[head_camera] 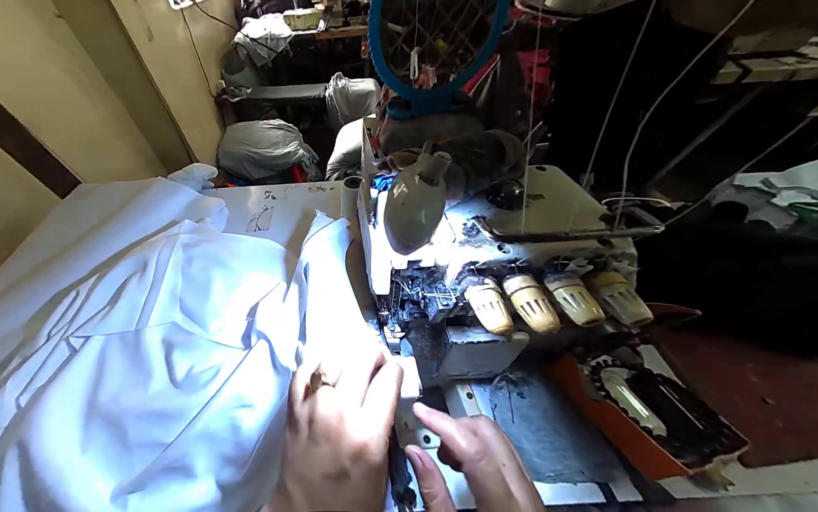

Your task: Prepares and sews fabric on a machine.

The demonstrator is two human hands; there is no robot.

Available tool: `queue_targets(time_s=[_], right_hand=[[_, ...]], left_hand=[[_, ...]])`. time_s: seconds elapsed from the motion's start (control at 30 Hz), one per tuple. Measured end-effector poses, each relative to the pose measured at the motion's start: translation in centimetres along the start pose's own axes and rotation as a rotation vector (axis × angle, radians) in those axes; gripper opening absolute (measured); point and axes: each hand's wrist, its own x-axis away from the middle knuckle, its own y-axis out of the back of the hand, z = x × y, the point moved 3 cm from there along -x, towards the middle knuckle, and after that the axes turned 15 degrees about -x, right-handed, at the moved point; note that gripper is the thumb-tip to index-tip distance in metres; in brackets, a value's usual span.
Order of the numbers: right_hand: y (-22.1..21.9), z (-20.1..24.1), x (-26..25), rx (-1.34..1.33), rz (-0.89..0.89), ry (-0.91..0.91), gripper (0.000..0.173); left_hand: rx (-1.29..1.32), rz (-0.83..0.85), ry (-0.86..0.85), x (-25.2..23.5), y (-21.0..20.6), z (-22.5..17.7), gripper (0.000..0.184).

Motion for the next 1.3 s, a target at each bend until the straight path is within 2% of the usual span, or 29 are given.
queue_targets(time_s=[0.13,0.27,0.4,0.47,0.57,0.63,0.7,0.83,0.93,1.0,1.07,1.17,1.3], right_hand=[[-0.1,0.2,-1.0,0.178,0.034,0.052,0.023],[-0.3,0.5,-2.2,0.211,0.044,0.06,0.022],[-0.6,0.5,-3.2,0.216,0.048,0.045,0.022],[-0.6,0.6,-3.4,0.21,0.049,0.039,0.021],[-0.6,0.6,-3.2,0.199,0.061,0.03,0.022],[-0.6,0.7,-3.1,0.186,0.069,0.022,0.022],[-0.4,0.8,-3.1,0.167,0.072,0.012,0.021],[0.0,1.1,-3.5,0.083,0.053,0.002,0.017],[-0.3,1.6,-4.1,-0.02,0.053,0.001,0.017],[-0.9,2.0,-4.3,-0.113,0.07,0.01,0.021],[-1.7,2.1,-4.2,-0.215,0.107,0.028,0.026],[-1.7,1.5,-3.6,-0.296,0.166,0.024,0.017],[1.1,-0.3,-3.4,-0.073,0.148,-0.057,0.018]], left_hand=[[0.083,0.055,0.026,0.9,-0.3,0.2,0.028],[0.154,0.065,0.027,0.6,-1.0,1.3,0.029],[0.205,0.128,0.029,-2.0,-2.4,3.1,0.032],[0.211,0.214,0.055,-4.1,-3.3,4.3,0.026],[0.162,0.248,0.132,-7.0,-4.2,5.5,0.017],[0.168,0.266,0.196,-8.1,-4.9,5.8,0.022],[0.252,0.201,0.265,-7.9,-5.5,6.1,0.019],[0.504,-0.068,0.44,-4.9,-4.3,6.7,0.016],[0.531,-0.302,0.422,-1.4,-1.5,5.7,0.01],[0.559,-0.306,0.381,0.8,0.4,4.1,0.009],[0.616,-0.232,0.309,2.3,2.0,2.5,0.008],[0.637,-0.196,0.24,3.1,2.4,0.7,0.008],[0.399,-0.238,0.185,4.2,2.1,-0.7,0.016]])
